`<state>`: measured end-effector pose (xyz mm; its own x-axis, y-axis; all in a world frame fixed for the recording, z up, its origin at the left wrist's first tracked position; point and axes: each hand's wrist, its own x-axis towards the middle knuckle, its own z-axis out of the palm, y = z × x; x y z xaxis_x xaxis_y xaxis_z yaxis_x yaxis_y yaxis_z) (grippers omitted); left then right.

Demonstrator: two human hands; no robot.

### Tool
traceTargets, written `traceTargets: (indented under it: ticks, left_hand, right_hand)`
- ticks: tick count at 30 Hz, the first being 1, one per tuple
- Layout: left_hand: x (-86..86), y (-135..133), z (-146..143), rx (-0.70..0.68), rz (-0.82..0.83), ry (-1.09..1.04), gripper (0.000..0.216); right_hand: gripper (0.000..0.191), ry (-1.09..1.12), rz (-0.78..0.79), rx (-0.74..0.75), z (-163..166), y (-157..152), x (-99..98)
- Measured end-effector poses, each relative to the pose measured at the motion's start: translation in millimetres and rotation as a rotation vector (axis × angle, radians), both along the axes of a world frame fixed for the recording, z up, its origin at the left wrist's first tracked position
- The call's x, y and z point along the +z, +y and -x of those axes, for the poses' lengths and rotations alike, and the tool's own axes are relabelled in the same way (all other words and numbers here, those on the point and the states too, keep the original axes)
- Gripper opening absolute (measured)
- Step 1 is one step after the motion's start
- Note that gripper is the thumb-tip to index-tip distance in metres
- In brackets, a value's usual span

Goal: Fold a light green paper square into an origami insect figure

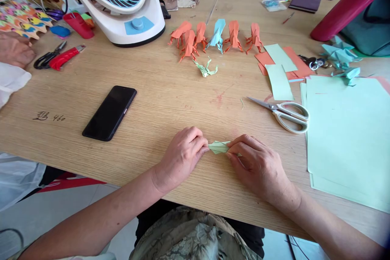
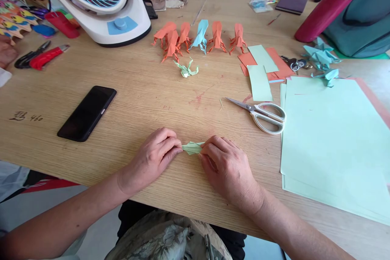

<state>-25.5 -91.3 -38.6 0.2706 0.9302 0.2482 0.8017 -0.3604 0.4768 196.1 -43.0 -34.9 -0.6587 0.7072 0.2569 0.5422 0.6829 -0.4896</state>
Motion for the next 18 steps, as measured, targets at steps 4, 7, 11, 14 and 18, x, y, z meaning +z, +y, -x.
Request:
traceTargets:
  ticks: [4, 7, 11, 14, 18]
  left_hand:
    - [0.8, -1.0, 0.0, 0.028, 0.042, -0.042, 0.016]
    - [1.4, -1.0, 0.1, 0.029, 0.061, -0.073, 0.017]
    - [2.0, -0.7, 0.6, 0.045, 0.094, -0.129, 0.017]
    - [2.1, -0.6, 1.0, 0.069, 0.122, -0.172, 0.013]
    - [1.9, -0.3, 1.2, 0.084, 0.135, -0.211, 0.011]
  right_hand:
    - [0.013, 0.028, 0.036, -0.005, 0.2, 0.5, -0.6]
    - [0.012, 0.047, 0.04, -0.008, 0.2, 1.0, -0.9]
    - [0.011, 0.075, 0.079, -0.012, -0.2, 1.4, -0.3]
    - [0.011, 0.075, 0.129, -0.03, 0.8, 2.3, 0.1]
    - [0.014, 0.038, 0.15, -0.079, 5.7, 4.3, 0.8]
